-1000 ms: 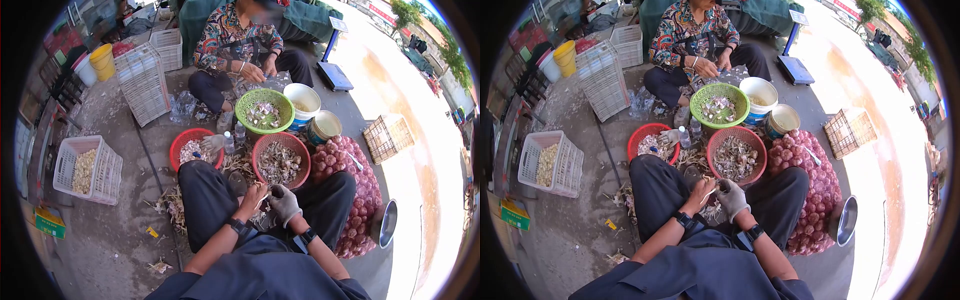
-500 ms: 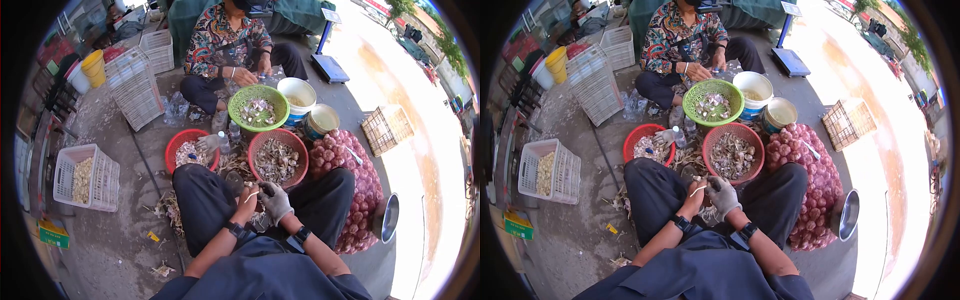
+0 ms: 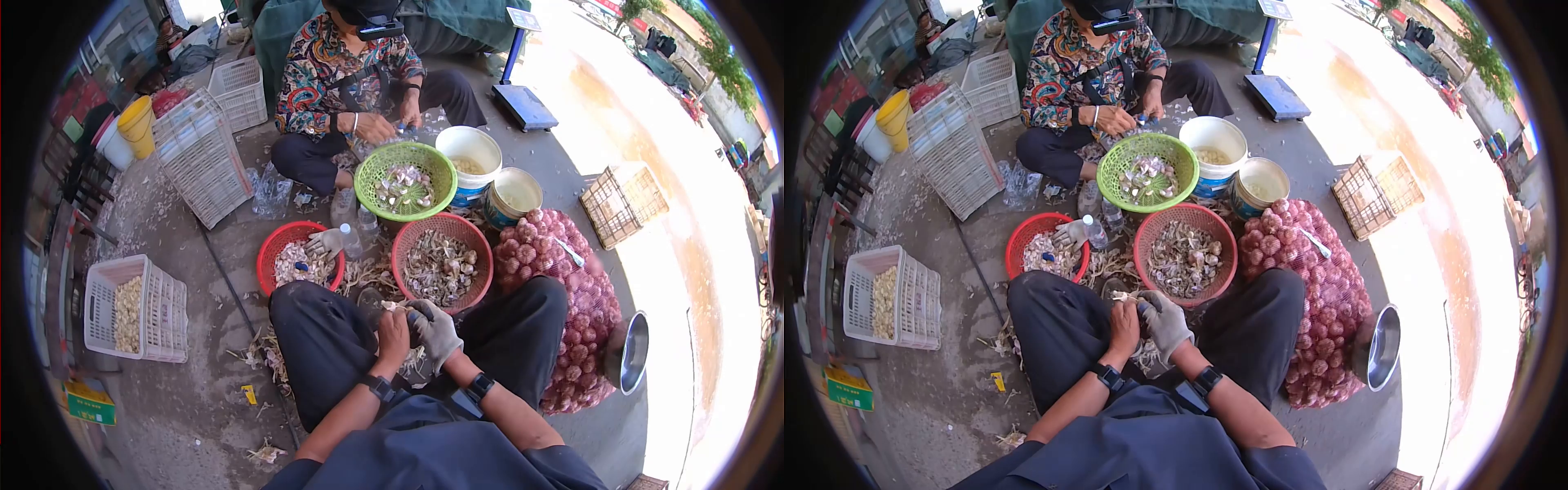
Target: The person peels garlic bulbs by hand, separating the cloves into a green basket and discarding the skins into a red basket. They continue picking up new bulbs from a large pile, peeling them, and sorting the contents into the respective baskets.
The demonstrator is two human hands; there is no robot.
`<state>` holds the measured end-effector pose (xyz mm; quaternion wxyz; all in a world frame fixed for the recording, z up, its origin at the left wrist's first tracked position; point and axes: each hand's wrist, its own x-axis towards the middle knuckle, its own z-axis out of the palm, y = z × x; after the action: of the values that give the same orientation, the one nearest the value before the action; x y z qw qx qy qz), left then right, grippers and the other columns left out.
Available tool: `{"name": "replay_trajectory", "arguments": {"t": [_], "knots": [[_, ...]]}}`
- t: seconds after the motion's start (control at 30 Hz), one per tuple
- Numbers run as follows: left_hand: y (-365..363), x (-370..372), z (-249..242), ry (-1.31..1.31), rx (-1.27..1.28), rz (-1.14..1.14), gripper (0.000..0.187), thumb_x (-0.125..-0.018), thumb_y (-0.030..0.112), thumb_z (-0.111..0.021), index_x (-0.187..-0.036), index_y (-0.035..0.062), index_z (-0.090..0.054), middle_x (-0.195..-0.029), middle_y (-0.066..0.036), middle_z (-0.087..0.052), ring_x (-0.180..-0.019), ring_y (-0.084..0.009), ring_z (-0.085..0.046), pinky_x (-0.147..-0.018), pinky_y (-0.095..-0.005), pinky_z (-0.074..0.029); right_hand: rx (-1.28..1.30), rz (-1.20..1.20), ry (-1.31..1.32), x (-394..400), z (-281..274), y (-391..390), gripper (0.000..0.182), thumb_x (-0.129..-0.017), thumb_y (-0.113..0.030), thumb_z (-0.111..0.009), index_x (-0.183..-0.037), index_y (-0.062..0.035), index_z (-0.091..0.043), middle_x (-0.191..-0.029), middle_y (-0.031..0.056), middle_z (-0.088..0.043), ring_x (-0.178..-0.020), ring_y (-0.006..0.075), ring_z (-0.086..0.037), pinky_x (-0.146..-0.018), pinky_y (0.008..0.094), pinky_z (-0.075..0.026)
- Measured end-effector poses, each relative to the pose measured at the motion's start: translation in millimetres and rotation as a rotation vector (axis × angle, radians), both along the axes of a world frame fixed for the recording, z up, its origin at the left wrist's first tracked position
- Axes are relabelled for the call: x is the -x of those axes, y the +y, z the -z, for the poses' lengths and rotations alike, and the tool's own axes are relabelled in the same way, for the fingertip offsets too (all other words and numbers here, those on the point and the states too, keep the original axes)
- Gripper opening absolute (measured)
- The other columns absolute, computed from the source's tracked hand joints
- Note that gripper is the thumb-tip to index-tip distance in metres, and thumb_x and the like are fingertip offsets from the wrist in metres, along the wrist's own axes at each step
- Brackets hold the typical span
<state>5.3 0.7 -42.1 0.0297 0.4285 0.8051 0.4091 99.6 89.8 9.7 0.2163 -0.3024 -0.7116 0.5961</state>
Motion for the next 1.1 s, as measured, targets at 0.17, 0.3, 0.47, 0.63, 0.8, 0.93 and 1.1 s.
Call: {"name": "replay_trajectory", "arguments": {"t": [0.17, 0.3, 0.47, 0.63, 0.8, 0.93, 1.1], "knots": [[5.3, 3.3, 4.4, -0.238, -0.071, 0.012, 0.018, -0.099, 0.013, -0.046, -0.094, -0.0018, -0.056, -0.084, -0.025, -0.059, -0.083, -0.0444, -0.059, -0.071, -0.0497, -0.045, 0.301, 0.085, 0.090, 4.2, 4.4, 2.6, 0.027, -0.098, -0.017, -0.062, -0.116, 0.0019, -0.066, -0.100, 0.0097, -0.072, -0.091, 0.0141, -0.064, -0.086, 0.0299, -0.051], [8.8, 0.5, 2.5, -0.403, -0.143, -0.043, 0.020, -0.100, 0.016, -0.048, -0.097, -0.0025, -0.056, -0.085, -0.026, -0.060, -0.082, -0.0464, -0.059, -0.071, -0.0485, -0.045, 0.190, 0.155, -0.004, 8.7, 6.3, 1.2, 0.024, -0.099, -0.016, -0.060, -0.113, 0.0004, -0.067, -0.094, 0.0114, -0.072, -0.084, 0.0145, -0.063, -0.081, 0.0310, -0.052], [14.4, -8.5, 0.7, -0.370, -0.129, -0.091, 0.026, -0.105, 0.020, -0.047, -0.099, -0.0040, -0.055, -0.086, -0.026, -0.061, -0.081, -0.0469, -0.059, -0.072, -0.0488, -0.045, 0.216, 0.191, 0.003, 9.5, 17.2, 5.3, 0.025, -0.101, -0.018, -0.054, -0.109, 0.0006, -0.069, -0.090, 0.0048, -0.069, -0.083, 0.0114, -0.059, -0.078, 0.0281, -0.049], [18.2, -11.8, 1.8, -0.372, -0.112, -0.097, 0.034, -0.107, 0.027, -0.044, -0.099, -0.0046, -0.054, -0.084, -0.025, -0.061, -0.078, -0.0434, -0.059, -0.072, -0.0473, -0.045, 0.410, 0.230, 0.157, 8.7, 22.9, 9.4, 0.027, -0.101, -0.021, -0.054, -0.108, 0.0013, -0.069, -0.093, 0.0056, -0.071, -0.085, 0.0127, -0.062, -0.080, 0.0289, -0.049], [18.2, -8.7, -5.4, -0.510, -0.143, -0.102, 0.041, -0.106, 0.034, -0.046, -0.096, -0.0055, -0.053, -0.077, -0.022, -0.057, -0.072, -0.0344, -0.056, -0.071, -0.0459, -0.044, 0.908, 0.061, 0.316, -8.4, 29.1, 24.4, 0.031, -0.103, -0.027, -0.056, -0.116, -0.0010, -0.068, -0.099, 0.0055, -0.072, -0.088, 0.0148, -0.065, -0.082, 0.0298, -0.052], [17.3, -9.6, -42.1, -0.903, -0.174, -0.140, 0.041, -0.107, 0.035, -0.042, -0.093, 0.0013, -0.061, -0.082, -0.012, -0.062, -0.072, -0.0208, -0.058, -0.066, -0.0362, -0.045, 0.961, 0.029, 0.464, -8.6, 17.7, 23.9, 0.032, -0.103, -0.027, -0.056, -0.118, -0.0008, -0.067, -0.102, 0.0045, -0.070, -0.087, 0.0124, -0.065, -0.076, 0.0275, -0.054], [13.5, 0.1, -29.1, -1.356, -0.385, -0.031, 0.039, -0.106, 0.041, -0.048, -0.103, 0.0071, -0.068, -0.080, 0.002, -0.063, -0.059, -0.0063, -0.055, -0.049, -0.0234, -0.043, 0.585, 0.003, 0.322, -9.1, 6.5, 22.3, 0.039, -0.103, -0.029, -0.058, -0.127, 0.0009, -0.063, -0.110, 0.0051, -0.070, -0.093, 0.0112, -0.063, -0.082, 0.0270, -0.052]]}}
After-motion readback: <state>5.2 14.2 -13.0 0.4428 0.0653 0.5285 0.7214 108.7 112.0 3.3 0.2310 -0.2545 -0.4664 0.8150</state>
